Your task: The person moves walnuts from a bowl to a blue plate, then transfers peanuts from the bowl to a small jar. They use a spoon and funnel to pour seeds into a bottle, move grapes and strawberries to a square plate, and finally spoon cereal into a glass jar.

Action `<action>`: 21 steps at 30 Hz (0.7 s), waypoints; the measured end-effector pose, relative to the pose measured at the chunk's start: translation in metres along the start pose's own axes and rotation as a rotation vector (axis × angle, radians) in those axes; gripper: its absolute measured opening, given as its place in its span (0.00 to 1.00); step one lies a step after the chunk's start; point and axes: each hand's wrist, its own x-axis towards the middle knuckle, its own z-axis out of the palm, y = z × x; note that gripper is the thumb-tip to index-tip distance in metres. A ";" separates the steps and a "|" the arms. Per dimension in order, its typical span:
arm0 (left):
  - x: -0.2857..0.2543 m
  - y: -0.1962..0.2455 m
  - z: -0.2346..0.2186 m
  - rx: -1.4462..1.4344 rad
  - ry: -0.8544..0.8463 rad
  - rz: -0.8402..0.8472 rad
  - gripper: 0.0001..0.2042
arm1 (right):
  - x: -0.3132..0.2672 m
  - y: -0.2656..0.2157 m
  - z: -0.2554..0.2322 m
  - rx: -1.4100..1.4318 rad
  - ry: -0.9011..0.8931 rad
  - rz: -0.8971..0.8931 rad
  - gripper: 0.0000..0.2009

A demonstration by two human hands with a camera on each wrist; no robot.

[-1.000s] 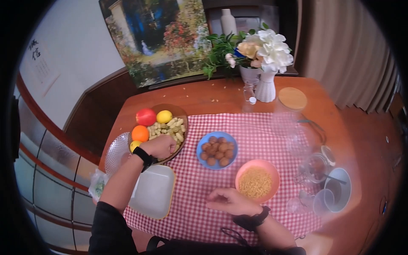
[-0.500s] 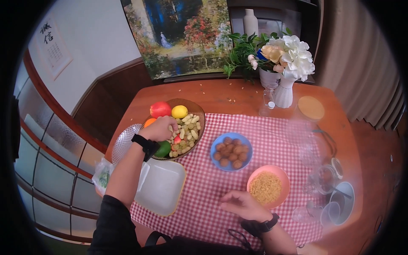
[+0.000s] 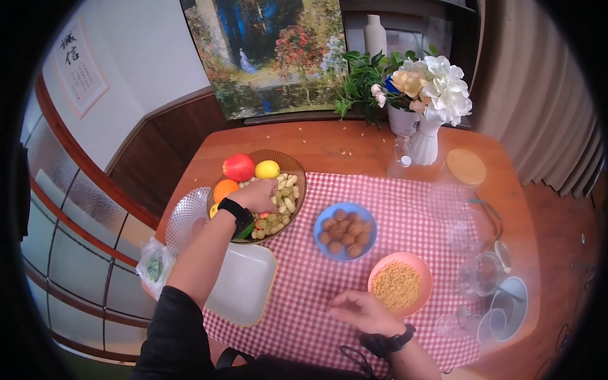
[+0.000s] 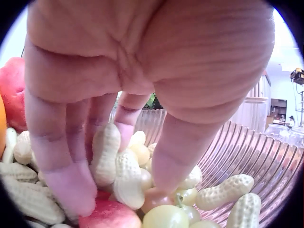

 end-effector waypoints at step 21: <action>0.000 0.026 0.005 0.055 -0.094 0.218 0.26 | -0.001 0.004 0.000 -0.076 0.002 -0.053 0.09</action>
